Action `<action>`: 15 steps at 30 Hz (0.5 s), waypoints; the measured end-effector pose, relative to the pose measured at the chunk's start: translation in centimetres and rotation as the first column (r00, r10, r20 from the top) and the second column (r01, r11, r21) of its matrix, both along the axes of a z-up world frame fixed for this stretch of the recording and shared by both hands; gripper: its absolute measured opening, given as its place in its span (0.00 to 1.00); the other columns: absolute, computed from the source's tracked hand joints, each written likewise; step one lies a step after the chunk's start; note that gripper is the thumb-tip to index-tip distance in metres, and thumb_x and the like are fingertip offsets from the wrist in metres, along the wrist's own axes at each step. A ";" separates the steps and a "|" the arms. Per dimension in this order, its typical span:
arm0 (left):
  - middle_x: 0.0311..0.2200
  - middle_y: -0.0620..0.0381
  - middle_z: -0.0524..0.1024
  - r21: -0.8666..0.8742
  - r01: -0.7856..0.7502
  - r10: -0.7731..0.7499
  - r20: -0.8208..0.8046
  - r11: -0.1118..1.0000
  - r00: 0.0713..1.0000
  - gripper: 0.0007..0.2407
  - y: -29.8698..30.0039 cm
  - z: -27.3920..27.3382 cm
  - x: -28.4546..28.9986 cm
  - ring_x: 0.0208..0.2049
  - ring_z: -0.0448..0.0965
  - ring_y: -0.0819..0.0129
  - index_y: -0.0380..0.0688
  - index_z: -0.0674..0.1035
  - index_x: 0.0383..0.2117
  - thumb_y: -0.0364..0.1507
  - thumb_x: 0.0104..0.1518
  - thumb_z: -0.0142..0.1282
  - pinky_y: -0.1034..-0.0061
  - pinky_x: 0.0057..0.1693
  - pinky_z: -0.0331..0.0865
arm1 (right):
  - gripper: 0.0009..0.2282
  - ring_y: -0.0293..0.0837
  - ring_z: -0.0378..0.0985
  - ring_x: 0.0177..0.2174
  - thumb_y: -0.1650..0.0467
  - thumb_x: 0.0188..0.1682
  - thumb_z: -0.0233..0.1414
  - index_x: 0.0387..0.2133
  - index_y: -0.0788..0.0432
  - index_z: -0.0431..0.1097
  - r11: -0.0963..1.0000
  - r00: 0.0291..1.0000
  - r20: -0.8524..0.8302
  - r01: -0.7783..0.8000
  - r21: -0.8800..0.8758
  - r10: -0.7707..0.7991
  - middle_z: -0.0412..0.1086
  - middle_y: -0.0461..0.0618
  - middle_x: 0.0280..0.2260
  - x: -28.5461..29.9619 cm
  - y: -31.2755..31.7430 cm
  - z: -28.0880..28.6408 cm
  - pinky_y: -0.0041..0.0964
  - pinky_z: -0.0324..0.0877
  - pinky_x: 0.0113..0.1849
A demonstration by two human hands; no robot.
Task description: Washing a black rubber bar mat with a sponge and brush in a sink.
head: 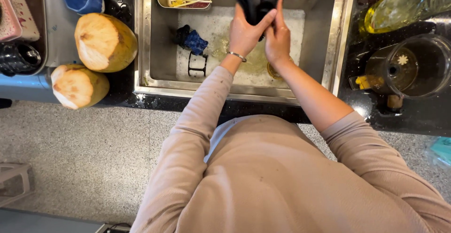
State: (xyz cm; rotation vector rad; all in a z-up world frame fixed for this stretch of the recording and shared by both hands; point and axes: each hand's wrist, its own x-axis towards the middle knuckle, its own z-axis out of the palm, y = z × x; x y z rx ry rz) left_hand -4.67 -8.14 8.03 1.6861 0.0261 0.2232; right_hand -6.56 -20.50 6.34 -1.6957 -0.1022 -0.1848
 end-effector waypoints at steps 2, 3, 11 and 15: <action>0.37 0.45 0.84 0.087 -0.091 0.090 0.020 0.992 0.996 0.30 0.4 0.2 -0.1 0.38 0.87 0.58 0.32 0.73 0.49 0.44 0.49 0.70 0.68 0.45 0.79 | 0.33 0.48 0.78 0.41 0.71 0.56 0.49 0.75 0.55 0.42 0.977 0.982 -0.188 -0.032 -0.209 -0.009 0.76 0.56 0.45 -1.1 0.6 2.4 0.35 0.72 0.45; 0.37 0.46 0.82 0.164 -0.182 0.174 0.058 0.970 0.983 0.36 0.3 0.4 0.1 0.37 0.84 0.61 0.29 0.70 0.48 0.43 0.39 0.77 0.70 0.44 0.77 | 0.34 0.55 0.78 0.37 0.71 0.52 0.45 0.75 0.52 0.43 0.908 0.935 -0.351 -0.100 -0.407 -0.055 0.76 0.61 0.40 -1.4 0.7 3.8 0.39 0.71 0.43; 0.42 0.47 0.84 -0.311 -0.208 0.217 -0.007 0.927 0.976 0.22 4.8 -7.2 3.2 0.41 0.83 0.66 0.30 0.80 0.45 0.35 0.51 0.73 0.74 0.50 0.78 | 0.22 0.58 0.67 0.54 0.68 0.52 0.58 0.61 0.51 0.64 0.735 0.899 0.329 0.012 -0.678 0.289 0.68 0.48 0.61 1.7 -1.8 0.3 0.53 0.60 0.56; 0.46 0.52 0.82 -0.503 -0.139 0.107 -0.093 0.853 0.990 0.21 8.3 -9.0 2.2 0.45 0.81 0.70 0.35 0.79 0.48 0.37 0.54 0.69 0.76 0.55 0.72 | 0.08 0.51 0.71 0.48 0.65 0.52 0.61 0.38 0.57 0.76 0.846 0.974 0.226 0.111 -0.521 0.011 0.72 0.52 0.44 3.8 -3.4 2.2 0.49 0.67 0.54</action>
